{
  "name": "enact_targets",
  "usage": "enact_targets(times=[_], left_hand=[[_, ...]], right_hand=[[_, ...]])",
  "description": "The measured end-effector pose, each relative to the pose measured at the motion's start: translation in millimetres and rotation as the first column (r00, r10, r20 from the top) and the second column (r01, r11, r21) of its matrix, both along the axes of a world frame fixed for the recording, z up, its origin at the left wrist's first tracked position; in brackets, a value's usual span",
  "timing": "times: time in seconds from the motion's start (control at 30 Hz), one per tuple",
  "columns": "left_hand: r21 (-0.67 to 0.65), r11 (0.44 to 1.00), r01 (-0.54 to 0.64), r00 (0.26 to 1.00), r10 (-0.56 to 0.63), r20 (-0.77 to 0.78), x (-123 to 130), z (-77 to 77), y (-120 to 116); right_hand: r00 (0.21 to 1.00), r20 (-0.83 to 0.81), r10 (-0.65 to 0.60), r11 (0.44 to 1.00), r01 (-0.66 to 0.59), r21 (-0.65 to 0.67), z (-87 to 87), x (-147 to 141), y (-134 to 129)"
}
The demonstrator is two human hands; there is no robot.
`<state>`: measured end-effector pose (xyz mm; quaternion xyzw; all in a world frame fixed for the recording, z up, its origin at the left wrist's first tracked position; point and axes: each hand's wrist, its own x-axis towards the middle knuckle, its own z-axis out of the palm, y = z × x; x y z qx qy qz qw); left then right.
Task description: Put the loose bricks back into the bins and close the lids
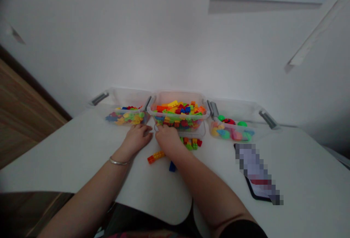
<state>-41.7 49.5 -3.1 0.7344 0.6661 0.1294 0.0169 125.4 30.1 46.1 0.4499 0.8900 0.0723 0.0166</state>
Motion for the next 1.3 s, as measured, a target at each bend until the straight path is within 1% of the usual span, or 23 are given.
enact_targets(times=[0.13,0.3,0.37,0.47,0.6,0.67,0.73,0.8,0.9,1.0,1.17,1.3], left_hand=[[-0.007,1.0,0.0,1.0,0.0,-0.001,1,1.4,0],[-0.003,1.0,-0.001,1.0,0.001,0.004,1,1.5,0],[-0.003,1.0,0.006,1.0,-0.006,0.007,0,0.5,0],[0.001,1.0,0.008,1.0,-0.008,0.011,-1,-1.2,1],[0.008,1.0,0.009,1.0,-0.009,0.004,-1,-1.3,0],[0.002,1.0,0.008,1.0,-0.008,-0.003,-1,-0.2,0],[-0.009,1.0,0.005,1.0,-0.005,-0.009,0,0.9,-1],[-0.017,1.0,0.006,1.0,-0.006,-0.011,0,1.4,-1],[-0.017,1.0,0.007,1.0,-0.007,-0.005,0,0.4,0],[-0.006,1.0,0.002,1.0,-0.002,0.001,0,-1.4,0],[0.002,1.0,0.011,1.0,-0.011,-0.001,0,-1.3,0],[-0.004,1.0,0.0,1.0,0.0,-0.002,0,0.1,0]], right_hand=[[1.0,0.001,-0.016,1.0,0.016,0.011,-1.6,-2,-1],[0.993,0.002,-0.122,0.993,0.122,-0.01,-0.9,-5,-4],[0.991,0.01,-0.135,0.991,0.135,-0.02,0.3,-7,-6],[0.994,0.014,-0.113,0.993,0.113,-0.029,0.9,-9,-8],[1.0,-0.025,-0.01,0.999,0.009,-0.048,2.0,-8,-9],[0.999,-0.049,0.011,0.999,-0.014,-0.047,5.9,-5,-8],[0.998,-0.058,-0.038,0.999,0.036,-0.033,12.2,-1,-8],[0.991,-0.049,-0.127,0.992,0.126,-0.032,19.0,3,-8],[0.978,-0.006,-0.207,0.976,0.206,-0.078,24.3,6,-8],[0.983,0.013,-0.183,0.978,0.184,-0.103,20.5,5,-8],[0.995,-0.022,-0.1,0.991,0.097,-0.091,4.7,3,-4],[0.998,-0.046,-0.031,0.996,0.027,-0.088,-4.4,5,0]])
